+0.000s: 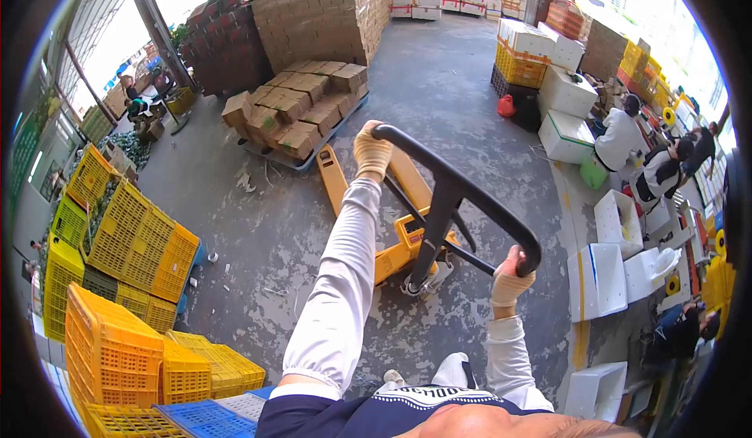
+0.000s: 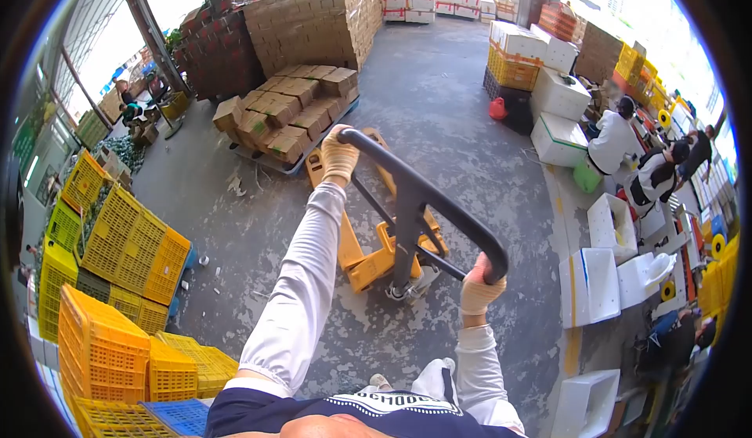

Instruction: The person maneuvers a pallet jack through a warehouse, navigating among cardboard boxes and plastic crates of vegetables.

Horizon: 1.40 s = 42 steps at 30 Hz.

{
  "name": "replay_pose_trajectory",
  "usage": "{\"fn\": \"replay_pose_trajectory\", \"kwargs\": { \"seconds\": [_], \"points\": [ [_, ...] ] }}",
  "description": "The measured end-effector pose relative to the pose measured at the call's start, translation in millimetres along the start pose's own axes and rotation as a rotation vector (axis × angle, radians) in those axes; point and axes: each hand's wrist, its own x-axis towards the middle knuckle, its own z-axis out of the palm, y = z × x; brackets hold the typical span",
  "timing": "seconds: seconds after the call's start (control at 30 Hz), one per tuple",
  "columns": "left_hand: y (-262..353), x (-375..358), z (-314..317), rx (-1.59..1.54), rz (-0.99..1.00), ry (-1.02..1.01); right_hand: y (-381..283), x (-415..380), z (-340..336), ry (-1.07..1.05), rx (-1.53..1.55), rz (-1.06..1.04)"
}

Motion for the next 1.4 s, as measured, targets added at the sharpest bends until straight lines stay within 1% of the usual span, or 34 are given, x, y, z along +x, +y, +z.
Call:
{"fn": "replay_pose_trajectory", "kwargs": {
  "seconds": [0.03,0.07,0.1,0.13,0.17,0.2,0.27,0.4,0.5,0.53,0.6,0.63,0.67,0.77,0.8,0.83,0.97,1.03,1.1,1.17,1.23,1.3,1.37,1.4],
  "points": [
    [21.9,-0.7,9.3,0.084,-0.016,0.006,2.8,17.5,4.7,0.029,-0.034,0.033],
    [34.5,1.5,21.2,0.183,-0.002,0.041,-1.0,35.5,7.9,0.0,0.0,0.064],
    [43.5,4.5,34.8,0.169,-0.003,0.049,-1.0,54.6,13.1,-0.024,0.033,0.093],
    [54.9,7.8,47.8,0.153,-0.07,0.04,10.8,75.7,20.7,0.025,0.057,0.088],
    [55.5,13.0,65.1,0.158,-0.069,0.053,20.5,93.9,30.5,0.078,0.079,0.084],
    [50.4,20.4,84.2,0.156,-0.064,0.048,14.8,111.7,44.1,0.127,0.08,-0.023],
    [45.8,33.4,120.8,0.16,-0.084,0.031,58.7,161.9,50.5,0.106,0.099,0.066],
    [45.4,64.5,190.6,0.124,-0.128,0.004,98.3,252.3,88.0,0.126,-0.003,0.033],
    [38.0,92.0,251.5,0.112,-0.116,0.028,134.7,327.0,127.3,0.169,0.03,0.022],
    [34.0,99.9,272.5,0.117,-0.09,0.065,143.9,354.6,135.9,0.126,-0.026,0.149],
    [27.8,107.1,307.0,0.128,-0.047,0.113,165.8,411.9,161.0,0.098,-0.048,0.157],
    [27.7,107.8,320.2,0.059,-0.055,0.104,178.2,440.5,183.4,0.063,-0.053,0.168],
    [29.4,109.9,332.2,0.053,-0.031,0.118,193.6,471.6,204.9,0.055,-0.109,0.215],
    [13.1,133.3,373.3,-0.034,-0.038,0.156,270.5,557.8,270.5,-0.065,-0.051,0.275],
    [7.3,145.3,385.1,0.013,-0.016,0.193,290.2,580.1,293.3,-0.097,-0.055,0.302],
    [0.7,157.0,394.5,0.058,0.008,0.222,305.3,595.5,314.8,-0.121,-0.06,0.33],
    [-37.4,224.4,436.9,0.126,-0.004,0.239,317.9,636.3,409.0,-0.192,-0.129,0.328],
    [-57.0,256.9,456.5,0.125,0.026,0.301,333.6,657.3,455.3,-0.239,-0.068,0.288],
    [-78.8,290.0,478.7,0.126,0.023,0.318,357.1,688.2,506.6,-0.288,-0.071,0.296],
    [-101.1,323.1,499.6,0.143,0.032,0.35,377.0,713.5,558.8,-0.353,-0.011,0.308],
    [-117.5,346.1,516.3,0.098,0.002,0.337,394.2,740.7,617.3,-0.437,0.047,0.388],
    [-119.4,357.2,531.4,0.083,-0.028,0.333,415.8,767.4,680.7,-0.557,0.086,0.416],
    [-120.1,369.0,547.4,0.016,-0.107,0.281,422.0,782.2,745.7,-0.642,0.152,0.482],
    [-125.4,375.4,557.9,0.005,-0.071,0.298,439.8,789.6,782.3,-0.638,0.133,0.518]
  ]
}}
